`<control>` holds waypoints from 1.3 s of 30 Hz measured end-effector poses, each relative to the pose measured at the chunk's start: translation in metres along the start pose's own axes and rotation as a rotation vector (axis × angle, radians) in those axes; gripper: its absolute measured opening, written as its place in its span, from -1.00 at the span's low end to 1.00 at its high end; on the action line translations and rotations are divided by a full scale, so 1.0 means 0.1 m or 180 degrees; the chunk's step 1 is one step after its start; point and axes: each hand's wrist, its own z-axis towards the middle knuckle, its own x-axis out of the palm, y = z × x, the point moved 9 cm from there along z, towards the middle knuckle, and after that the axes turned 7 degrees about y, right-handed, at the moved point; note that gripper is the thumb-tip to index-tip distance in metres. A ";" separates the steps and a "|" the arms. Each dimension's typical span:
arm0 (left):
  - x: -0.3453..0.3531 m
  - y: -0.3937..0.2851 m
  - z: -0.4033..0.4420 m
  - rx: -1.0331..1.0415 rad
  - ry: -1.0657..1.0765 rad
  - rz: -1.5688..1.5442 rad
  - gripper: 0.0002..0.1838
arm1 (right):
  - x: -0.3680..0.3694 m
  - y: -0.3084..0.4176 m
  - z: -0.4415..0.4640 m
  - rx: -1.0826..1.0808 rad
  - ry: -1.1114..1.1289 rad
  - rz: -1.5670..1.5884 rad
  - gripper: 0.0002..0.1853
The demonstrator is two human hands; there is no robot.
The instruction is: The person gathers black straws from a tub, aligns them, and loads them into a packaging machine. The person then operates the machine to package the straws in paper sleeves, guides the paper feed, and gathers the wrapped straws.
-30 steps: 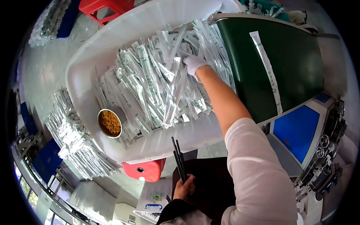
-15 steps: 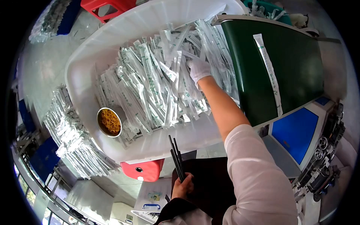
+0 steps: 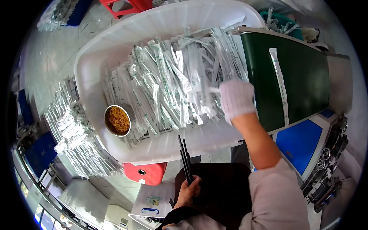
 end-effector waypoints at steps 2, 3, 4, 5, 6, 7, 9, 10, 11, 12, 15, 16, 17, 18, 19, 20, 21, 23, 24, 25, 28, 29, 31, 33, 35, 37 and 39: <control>0.01 -0.07 -0.02 0.0059 0.0001 0.0073 -0.86 | -0.01 -0.12 -0.42 -0.0171 -0.0338 -0.0179 -0.88; 0.02 -0.08 -0.03 0.0037 0.0008 0.0047 -0.87 | -0.21 -0.23 -0.66 -0.0249 -0.0708 -0.0003 -0.89; 0.02 -0.07 -0.03 0.0007 0.0012 0.0006 -0.87 | -0.42 -0.37 -0.90 -0.0132 -0.1117 0.0252 -0.92; 0.02 -0.07 -0.03 0.0010 0.0028 -0.0035 -0.87 | -0.51 -0.54 -1.06 0.0268 -0.1178 0.0235 -0.92; -0.01 -0.07 -0.03 0.0031 0.0042 -0.0149 -0.87 | -0.67 -0.66 -1.24 0.0348 -0.1586 0.0619 -0.91; -0.02 -0.08 -0.03 0.0053 0.0071 -0.0250 -0.87 | -0.73 -0.69 -1.31 0.0503 -0.1799 0.0723 -0.92; 0.00 -0.08 0.00 0.0035 0.0128 -0.0319 -0.87 | -0.77 -0.62 -1.34 0.0418 -0.2243 0.0675 -0.95; 0.00 -0.08 0.01 0.0035 0.0130 -0.0365 -0.87 | -0.65 -0.51 -1.24 0.0174 -0.2459 0.0540 -0.95; 0.01 -0.08 0.02 0.0037 0.0197 -0.0344 -0.87 | -0.36 -0.43 -0.99 0.0178 -0.2015 0.0595 -0.92; 0.04 -0.10 0.01 0.0056 0.0192 -0.0340 -0.87 | -0.02 -0.33 -0.76 0.0182 -0.1552 0.0661 -0.89; 0.04 -0.15 -0.02 0.0094 0.0052 0.0016 -0.87 | 0.54 0.02 -0.32 0.0079 -0.0969 0.0874 -0.64; 0.00 -0.15 -0.01 0.0082 0.0014 0.0017 -0.87 | 0.39 0.14 -0.28 -0.0042 -0.1501 0.0931 -0.56; -0.02 -0.16 -0.01 0.0071 -0.0025 0.0026 -0.86 | 0.18 0.26 -0.17 -0.0309 -0.1486 0.1583 -0.44; -0.04 -0.15 -0.02 0.0041 -0.0055 0.0044 -0.86 | -0.03 0.38 -0.04 -0.0546 -0.1455 0.2231 -0.31; -0.07 -0.12 -0.01 0.0063 -0.0072 -0.0084 -0.86 | -0.06 0.54 0.19 -0.0485 -0.1578 0.1824 -0.20; -0.09 -0.10 0.02 0.0035 -0.0073 -0.0082 -0.86 | -0.09 0.71 0.44 -0.0443 -0.1709 0.1402 -0.08; -0.11 -0.08 0.05 0.0032 -0.0030 -0.0138 -0.86 | -0.10 0.82 0.71 -0.0119 -0.1585 0.1217 0.02; -0.13 -0.07 0.09 0.0046 -0.0017 -0.0185 -0.86 | -0.03 0.86 1.00 0.0182 -0.1454 0.1051 0.12; -0.13 -0.06 0.09 0.0040 -0.0051 -0.0184 -0.86 | 0.28 0.84 1.18 0.0340 -0.0624 0.1245 0.15; -0.13 -0.08 0.09 0.0102 -0.0158 -0.0153 -0.85 | 0.63 0.83 1.27 0.0505 0.0212 0.1433 0.19; -0.12 -0.14 0.10 0.0163 -0.0285 -0.0117 -0.84 | 0.93 0.80 1.02 0.0553 -0.0382 0.1394 0.21; -0.13 -0.17 0.12 0.0192 -0.0381 0.0028 -0.86 | 1.02 0.80 0.93 0.0586 -0.0403 0.1395 0.21; -0.14 -0.20 0.17 0.0196 -0.0504 0.0130 -0.88 | 0.97 0.82 0.86 0.0493 -0.1008 0.1227 0.20; -0.07 -0.29 0.22 0.0140 -0.0523 0.0130 -0.89 | 0.95 0.84 0.95 0.0545 -0.0962 0.1171 0.19; -0.10 -0.32 0.23 0.0036 -0.0576 0.0190 -0.89 | 1.01 0.86 0.97 0.0620 -0.0684 0.1047 0.17; -0.02 -0.39 0.18 0.0340 -0.0517 0.0339 -0.85 | 1.02 0.83 0.92 0.0632 -0.0531 0.1015 0.15; 0.07 -0.38 0.10 0.0458 -0.0347 0.0244 -0.80 | 0.95 0.76 0.89 0.0720 -0.0151 0.0736 0.10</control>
